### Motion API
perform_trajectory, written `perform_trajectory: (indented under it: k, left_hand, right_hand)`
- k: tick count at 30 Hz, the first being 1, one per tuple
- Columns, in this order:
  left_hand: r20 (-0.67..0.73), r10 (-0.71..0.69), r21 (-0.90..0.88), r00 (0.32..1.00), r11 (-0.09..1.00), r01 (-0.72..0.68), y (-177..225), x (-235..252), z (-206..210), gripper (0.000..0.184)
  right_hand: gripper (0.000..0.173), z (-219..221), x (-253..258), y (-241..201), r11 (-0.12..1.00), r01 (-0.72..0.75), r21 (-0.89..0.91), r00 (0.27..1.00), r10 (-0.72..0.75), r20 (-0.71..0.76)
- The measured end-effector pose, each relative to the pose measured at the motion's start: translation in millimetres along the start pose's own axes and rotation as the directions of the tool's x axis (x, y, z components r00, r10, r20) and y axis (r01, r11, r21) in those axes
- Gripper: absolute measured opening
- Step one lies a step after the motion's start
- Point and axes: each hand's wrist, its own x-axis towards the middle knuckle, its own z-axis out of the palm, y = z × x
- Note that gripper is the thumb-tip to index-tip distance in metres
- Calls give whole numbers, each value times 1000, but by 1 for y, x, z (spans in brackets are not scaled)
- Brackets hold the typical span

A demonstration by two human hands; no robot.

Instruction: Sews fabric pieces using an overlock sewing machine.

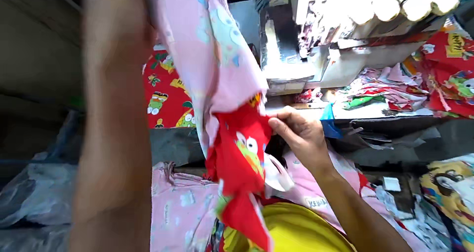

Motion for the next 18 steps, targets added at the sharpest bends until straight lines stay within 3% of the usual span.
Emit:
perform_trajectory:
  k: [1,2,4,6,9,12,16,18]
  left_hand:
    - [-96,-45,253,994,965,68,0,-9,14,11]
    - [-87,-51,381,995,921,80,-9,-16,20,27]
    - [-29,-42,470,999,881,51,-29,-38,29,37]
    - [2,-40,464,999,885,35,-42,-76,41,33]
    - [-11,-1,476,1000,880,6,-56,-139,60,25]
    - [-36,40,515,999,857,-16,-69,-187,80,19]
    - [-82,23,642,996,766,35,-88,-193,102,31]
    - [-123,-1,678,992,730,85,-98,-187,106,26]
  right_hand:
    - [13,1,1,8,998,-55,-8,998,55,-19]
    - [14,0,0,17,994,-108,-36,994,107,-38]
    - [16,-3,-5,34,972,-200,-127,979,194,-54]
    - [17,-7,-16,47,952,-231,-200,973,228,-40]
    - [18,-14,-25,57,905,-124,-407,991,134,-5]
    - [19,-17,-18,62,761,70,-645,997,-61,36]
    - [30,4,-2,62,623,139,-770,990,-113,88]
    - [22,16,0,66,588,152,-795,987,-129,94]
